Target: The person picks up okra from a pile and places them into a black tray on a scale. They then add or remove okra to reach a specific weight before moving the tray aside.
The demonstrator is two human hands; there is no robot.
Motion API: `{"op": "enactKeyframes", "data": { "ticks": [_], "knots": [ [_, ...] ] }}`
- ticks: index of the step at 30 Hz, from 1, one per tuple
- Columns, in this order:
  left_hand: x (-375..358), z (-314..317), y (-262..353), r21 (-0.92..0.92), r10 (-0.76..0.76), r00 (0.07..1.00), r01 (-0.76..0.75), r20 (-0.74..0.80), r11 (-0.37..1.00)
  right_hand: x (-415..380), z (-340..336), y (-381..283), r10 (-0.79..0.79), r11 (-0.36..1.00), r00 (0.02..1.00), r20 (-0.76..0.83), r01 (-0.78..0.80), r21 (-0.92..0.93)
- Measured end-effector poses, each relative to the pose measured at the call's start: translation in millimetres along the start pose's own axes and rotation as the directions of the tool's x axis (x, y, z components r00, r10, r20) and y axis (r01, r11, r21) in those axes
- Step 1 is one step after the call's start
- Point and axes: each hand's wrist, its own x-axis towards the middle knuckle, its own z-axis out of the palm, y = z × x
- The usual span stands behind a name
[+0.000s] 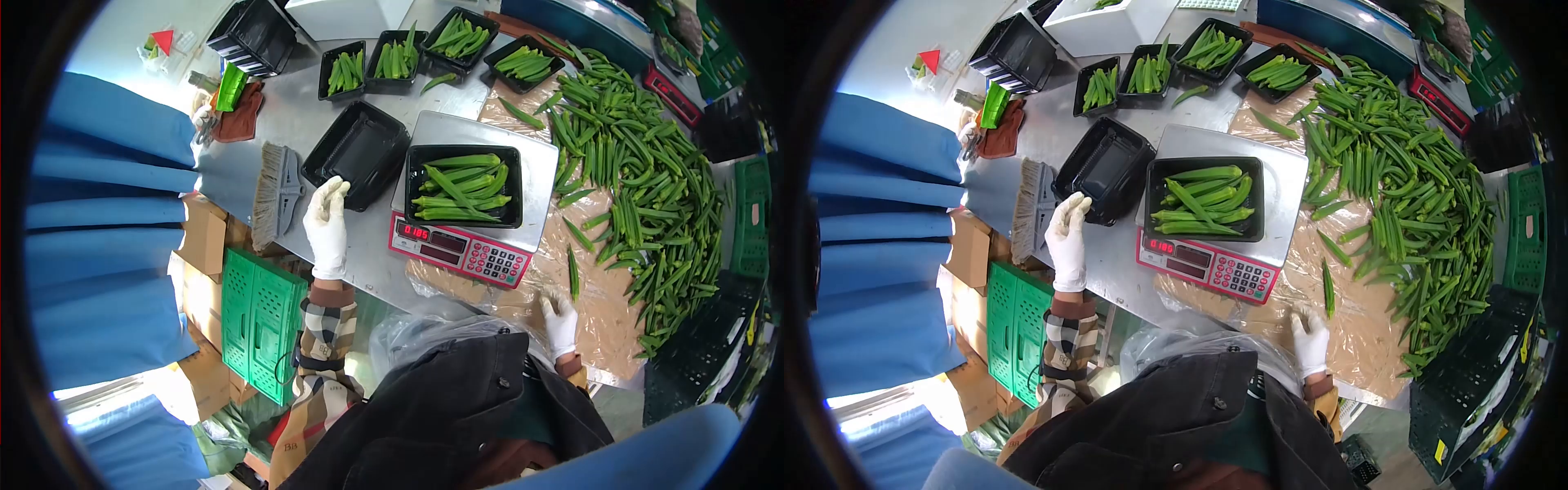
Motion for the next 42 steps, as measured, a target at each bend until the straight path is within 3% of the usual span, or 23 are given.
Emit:
{"op": "enactKeyframes", "data": {
  "ticks": [3,4,9,11,13,14,15,17,19,22,25,27,29,31,33,35,36,37,38,39,40,41,42],
  "knots": [
    [9.1,15.0,-4.2,-0.006,0.036,0.998,-0.035,0.042,0.999,-15.8,-0.2,20.3,0.358,0.867,0.93,0.08,-0.363,0.341],
    [11.0,21.7,-1.7,-0.007,0.039,0.998,-0.039,0.056,0.999,-12.5,1.6,24.3,0.321,0.875,0.946,0.051,-0.317,0.366],
    [24.8,43.3,-9.5,0.088,0.006,0.985,-0.022,0.174,0.996,12.8,6.7,23.7,0.448,0.864,0.894,0.023,-0.439,0.247],
    [27.9,45.6,-18.6,0.238,-0.076,0.955,0.006,0.286,0.971,17.3,8.1,19.0,0.483,0.85,0.876,0.006,-0.47,0.236],
    [22.4,55.3,-22.5,0.241,-0.301,0.89,0.226,0.343,0.944,19.1,8.6,19.0,0.498,0.835,0.867,-0.004,-0.478,0.274],
    [19.6,63.5,-22.5,0.257,-0.33,0.869,0.246,0.368,0.935,18.9,7.5,19.9,0.506,0.837,0.863,-0.001,-0.49,0.245],
    [18.4,70.4,-45.5,0.232,-0.24,0.904,0.163,0.354,0.959,18.0,6.7,21.3,0.511,0.839,0.859,0.0,-0.499,0.217],
    [23.9,81.1,-50.3,0.183,-0.265,0.859,0.204,0.438,0.962,20.0,8.4,23.0,0.516,0.84,0.856,-0.005,-0.505,0.197],
    [30.8,92.9,-41.0,0.246,-0.225,0.861,0.121,0.455,0.962,19.2,10.4,24.0,0.526,0.834,0.85,-0.018,-0.511,0.209],
    [53.8,123.8,-10.8,0.512,-0.255,0.832,-0.04,0.492,0.858,19.5,9.4,25.1,0.526,0.835,0.85,-0.028,-0.509,0.209],
    [88.3,178.0,-19.9,0.342,-0.035,0.844,-0.179,0.535,0.922,19.1,11.4,24.5,0.54,0.831,0.84,-0.053,-0.522,0.191],
    [118.1,223.8,-25.6,0.226,-0.094,0.831,-0.04,0.548,0.973,18.9,12.1,27.9,0.543,0.83,0.838,-0.058,-0.526,0.185],
    [150.5,279.8,-51.6,0.107,-0.023,0.87,-0.034,0.492,0.994,18.7,13.6,30.4,0.54,0.825,0.84,-0.06,-0.514,0.235],
    [185.6,332.0,-80.6,0.163,-0.077,0.912,0.011,0.402,0.987,20.3,10.5,19.4,0.544,0.822,0.838,-0.05,-0.52,0.231],
    [208.8,364.9,-79.4,0.247,-0.057,0.932,-0.036,0.358,0.968,21.2,8.0,17.2,0.539,0.835,0.841,-0.048,-0.525,0.164],
    [229.9,387.3,-95.1,0.304,-0.043,0.951,-0.055,0.307,0.951,21.2,11.0,18.8,0.562,0.809,0.826,-0.055,-0.534,0.245],
    [234.3,392.7,-97.7,0.211,-0.279,0.899,0.216,0.339,0.953,21.4,11.3,19.8,0.558,0.81,0.829,-0.049,-0.531,0.249],
    [233.6,386.3,-80.1,0.128,-0.488,0.78,0.479,0.393,0.869,21.1,10.8,21.0,0.556,0.81,0.83,-0.043,-0.529,0.252],
    [241.4,376.4,-74.8,0.224,-0.573,0.697,0.533,0.43,0.816,21.4,9.9,20.7,0.555,0.809,0.831,-0.037,-0.529,0.257],
    [260.0,363.5,-86.3,0.397,-0.533,0.661,0.363,0.528,0.843,22.2,9.0,18.2,0.562,0.805,0.826,-0.035,-0.537,0.254],
    [278.8,355.8,-104.8,0.649,-0.454,0.702,-0.014,0.548,0.761,22.6,8.4,15.1,0.569,0.8,0.822,-0.032,-0.544,0.252],
    [291.5,345.9,-107.5,0.793,-0.372,0.737,-0.358,0.564,0.492,23.6,7.8,13.6,0.576,0.795,0.817,-0.027,-0.552,0.251],
    [294.5,331.1,-114.0,0.86,-0.36,0.813,-0.302,0.457,0.411,24.3,7.2,14.8,0.604,0.774,0.797,-0.007,-0.584,0.244]
  ]
}}
